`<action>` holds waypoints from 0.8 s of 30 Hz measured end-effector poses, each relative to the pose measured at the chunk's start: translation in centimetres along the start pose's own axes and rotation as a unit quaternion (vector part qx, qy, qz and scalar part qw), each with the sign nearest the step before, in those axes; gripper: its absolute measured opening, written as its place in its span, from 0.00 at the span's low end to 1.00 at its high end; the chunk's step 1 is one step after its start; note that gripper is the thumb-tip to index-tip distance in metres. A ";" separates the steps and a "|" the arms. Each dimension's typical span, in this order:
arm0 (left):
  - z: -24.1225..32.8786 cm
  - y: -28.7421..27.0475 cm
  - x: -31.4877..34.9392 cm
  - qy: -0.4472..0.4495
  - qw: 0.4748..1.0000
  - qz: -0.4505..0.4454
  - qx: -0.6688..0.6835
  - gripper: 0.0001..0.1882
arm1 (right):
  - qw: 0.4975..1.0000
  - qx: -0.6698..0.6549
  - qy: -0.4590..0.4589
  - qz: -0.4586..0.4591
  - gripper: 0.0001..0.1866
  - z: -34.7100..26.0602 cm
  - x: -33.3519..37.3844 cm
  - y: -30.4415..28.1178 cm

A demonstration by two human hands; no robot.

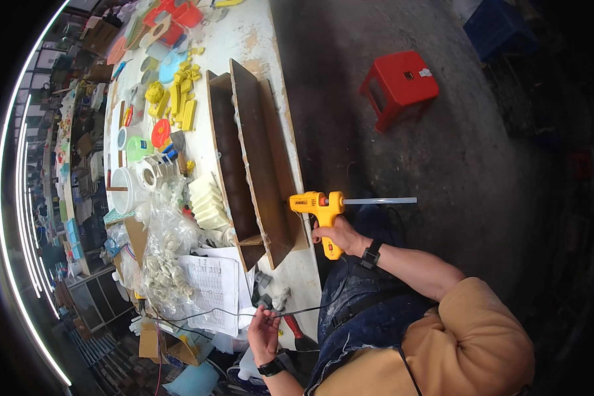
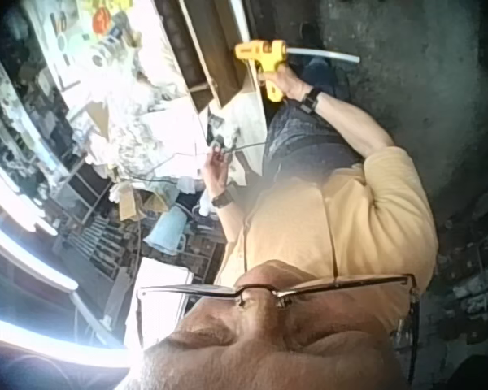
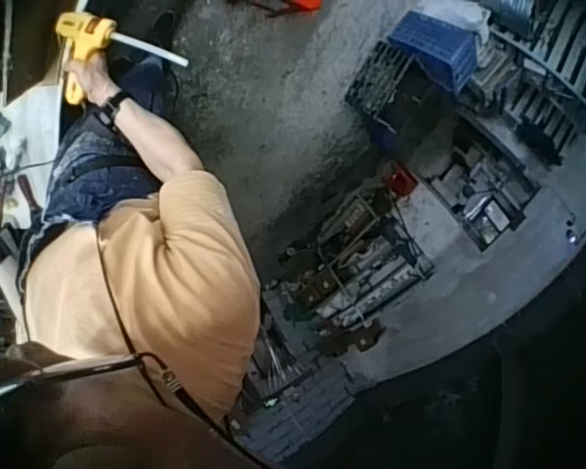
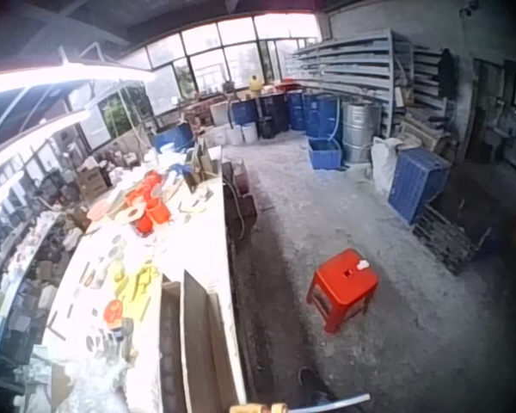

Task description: Applying hot glue to white spherical components arranged in a wooden mold.

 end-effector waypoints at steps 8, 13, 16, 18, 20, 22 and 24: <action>-0.1 0.7 0.3 0.006 1.000 -0.002 0.010 0.11 | 1.000 -0.005 -0.010 0.009 0.11 -0.8 -1.4 -0.3; 0.0 1.0 0.3 0.008 1.000 -0.001 0.015 0.12 | 1.000 0.002 -0.008 0.022 0.12 -1.7 -2.5 -0.6; 0.0 1.2 0.2 0.007 1.000 0.006 0.019 0.11 | 1.000 0.002 -0.008 0.007 0.13 -2.0 -3.4 -0.9; 0.0 1.8 0.3 0.007 1.000 0.009 0.023 0.10 | 1.000 0.004 -0.004 0.012 0.12 -2.2 -3.8 -1.1; 0.0 2.0 0.3 0.006 1.000 0.012 0.027 0.09 | 1.000 0.003 -0.001 0.012 0.12 -2.3 -4.3 -1.3; 0.0 2.1 0.2 0.007 0.999 0.019 0.025 0.10 | 1.000 0.002 0.003 0.013 0.12 -2.4 -4.6 -1.5; 0.1 2.1 0.1 0.007 0.999 0.018 0.027 0.10 | 1.000 -0.015 0.005 0.009 0.11 -2.7 -4.7 -1.5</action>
Point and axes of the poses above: each hand's wrist, its own x-axis away from the middle knuckle, its own y-axis out of the palm, z = x × y, the point moved 1 cm from there along -x, towards the middle knuckle, and after that the axes turned 13 degrees about x, right-handed, at the moved point
